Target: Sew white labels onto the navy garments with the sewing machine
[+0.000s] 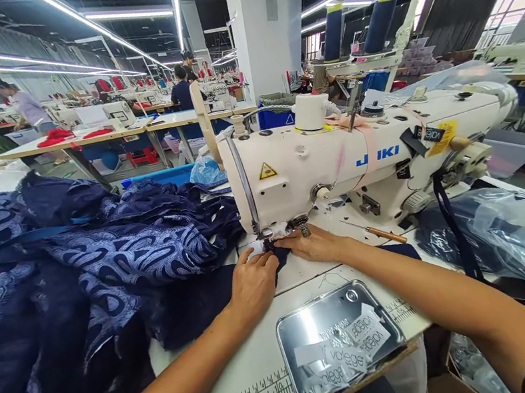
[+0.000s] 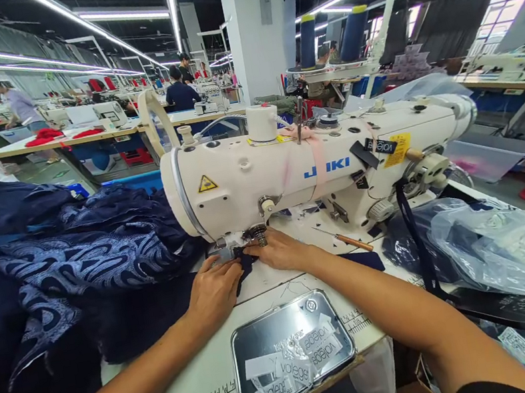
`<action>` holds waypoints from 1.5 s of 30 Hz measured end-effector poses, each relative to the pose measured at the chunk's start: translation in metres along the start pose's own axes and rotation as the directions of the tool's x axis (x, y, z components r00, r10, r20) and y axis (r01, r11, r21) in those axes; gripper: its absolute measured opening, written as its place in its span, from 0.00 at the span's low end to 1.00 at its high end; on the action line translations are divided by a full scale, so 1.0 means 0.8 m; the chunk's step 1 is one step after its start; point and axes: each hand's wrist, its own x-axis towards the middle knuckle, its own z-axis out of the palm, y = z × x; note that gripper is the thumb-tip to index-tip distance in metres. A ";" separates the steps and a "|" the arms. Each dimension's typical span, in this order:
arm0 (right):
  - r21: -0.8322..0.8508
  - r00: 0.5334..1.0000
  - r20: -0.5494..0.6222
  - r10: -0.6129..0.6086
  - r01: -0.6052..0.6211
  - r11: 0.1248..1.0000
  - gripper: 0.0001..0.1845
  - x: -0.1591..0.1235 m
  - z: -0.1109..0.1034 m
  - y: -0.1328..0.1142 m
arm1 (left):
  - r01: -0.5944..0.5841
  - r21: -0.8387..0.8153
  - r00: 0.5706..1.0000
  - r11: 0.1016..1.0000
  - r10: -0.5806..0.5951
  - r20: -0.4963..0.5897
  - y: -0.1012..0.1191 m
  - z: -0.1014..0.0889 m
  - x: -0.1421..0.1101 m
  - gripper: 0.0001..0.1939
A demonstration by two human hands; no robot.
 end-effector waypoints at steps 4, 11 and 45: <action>0.003 1.000 -0.003 0.019 -0.019 1.000 0.18 -0.001 -0.004 -0.006 | 0.057 0.043 0.997 0.997 -0.059 0.045 0.005 -0.019 -0.009 0.09; 0.009 0.994 0.061 0.086 -0.087 0.996 0.15 -0.003 -0.020 -0.024 | 0.070 0.124 0.976 0.990 -0.094 0.198 -0.031 -0.043 -0.015 0.09; 0.401 0.982 -0.107 0.158 -0.103 0.910 0.11 -0.009 0.009 -0.023 | -0.221 0.018 0.974 0.975 0.220 0.052 -0.042 -0.008 0.002 0.15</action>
